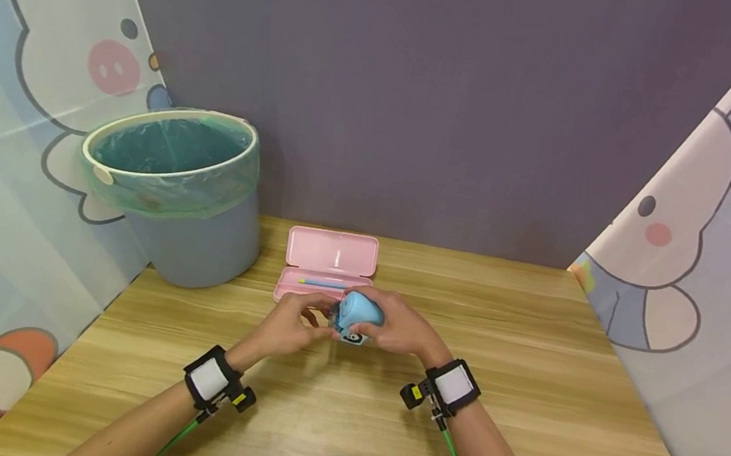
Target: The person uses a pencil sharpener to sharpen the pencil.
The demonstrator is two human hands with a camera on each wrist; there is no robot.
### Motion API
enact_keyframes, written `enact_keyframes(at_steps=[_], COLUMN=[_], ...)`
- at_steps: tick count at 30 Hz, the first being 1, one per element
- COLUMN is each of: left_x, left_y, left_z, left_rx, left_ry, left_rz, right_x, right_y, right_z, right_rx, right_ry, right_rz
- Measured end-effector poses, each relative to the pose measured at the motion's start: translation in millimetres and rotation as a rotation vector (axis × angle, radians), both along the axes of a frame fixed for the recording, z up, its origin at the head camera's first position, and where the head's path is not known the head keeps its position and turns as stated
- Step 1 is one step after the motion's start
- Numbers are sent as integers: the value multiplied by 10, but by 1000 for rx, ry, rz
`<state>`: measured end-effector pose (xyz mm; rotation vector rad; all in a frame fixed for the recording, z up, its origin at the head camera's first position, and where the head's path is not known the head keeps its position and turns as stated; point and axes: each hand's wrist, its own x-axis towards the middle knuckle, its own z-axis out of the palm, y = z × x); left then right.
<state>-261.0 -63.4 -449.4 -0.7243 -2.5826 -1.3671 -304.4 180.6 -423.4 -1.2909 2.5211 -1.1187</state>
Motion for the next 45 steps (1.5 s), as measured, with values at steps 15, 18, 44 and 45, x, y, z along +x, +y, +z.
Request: enact_keyframes(at_steps=[15, 18, 44, 45], left_x=[13, 2, -85, -80], left_y=[16, 43, 365, 372], left_z=[-36, -41, -269, -264], left_rx=[7, 10, -275, -288], left_ry=[-41, -39, -142, -133], left_rz=[26, 24, 23, 34], right_x=[-5, -19, -39, -37], right_y=[-52, -41, -22, -22], right_z=[12, 28, -227, -230], right_rx=[14, 31, 286, 283], right_ry=[-11, 10, 123, 120], right_rz=[25, 24, 45, 42])
